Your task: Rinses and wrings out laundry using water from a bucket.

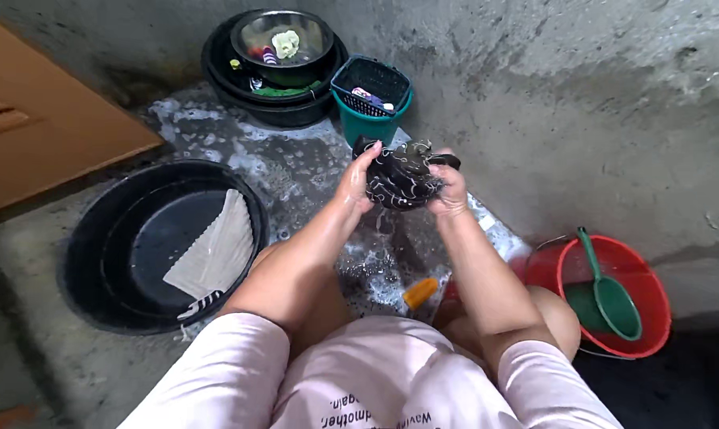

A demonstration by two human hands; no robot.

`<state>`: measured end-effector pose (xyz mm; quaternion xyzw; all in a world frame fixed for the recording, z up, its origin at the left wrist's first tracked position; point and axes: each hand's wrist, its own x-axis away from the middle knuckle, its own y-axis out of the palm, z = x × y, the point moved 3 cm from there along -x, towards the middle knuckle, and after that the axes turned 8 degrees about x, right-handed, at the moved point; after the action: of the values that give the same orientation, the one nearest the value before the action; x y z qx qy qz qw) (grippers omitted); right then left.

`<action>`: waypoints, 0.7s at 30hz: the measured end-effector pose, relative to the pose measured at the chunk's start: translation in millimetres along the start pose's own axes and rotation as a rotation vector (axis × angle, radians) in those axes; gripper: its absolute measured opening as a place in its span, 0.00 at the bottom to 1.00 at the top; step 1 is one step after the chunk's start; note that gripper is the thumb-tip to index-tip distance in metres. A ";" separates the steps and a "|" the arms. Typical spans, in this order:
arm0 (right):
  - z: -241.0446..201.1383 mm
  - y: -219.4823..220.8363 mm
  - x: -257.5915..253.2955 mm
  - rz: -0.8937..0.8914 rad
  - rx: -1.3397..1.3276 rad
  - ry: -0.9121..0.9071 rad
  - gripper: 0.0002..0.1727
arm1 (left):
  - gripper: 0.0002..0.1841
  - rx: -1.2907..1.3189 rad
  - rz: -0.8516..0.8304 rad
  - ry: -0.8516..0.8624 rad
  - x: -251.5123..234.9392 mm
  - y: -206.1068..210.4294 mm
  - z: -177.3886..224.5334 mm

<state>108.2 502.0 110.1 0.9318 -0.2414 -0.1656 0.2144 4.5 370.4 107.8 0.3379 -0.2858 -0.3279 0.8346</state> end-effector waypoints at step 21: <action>75.7 96.1 64.7 -1.660 2.011 -0.226 0.09 | 0.20 -1.377 -0.227 -0.186 -25.5 6.6 -14.4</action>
<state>94.3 368.0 78.3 0.5346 0.3674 -0.0727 -0.7576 1.1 398.3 97.5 -0.2692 -0.0464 -0.5470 0.7913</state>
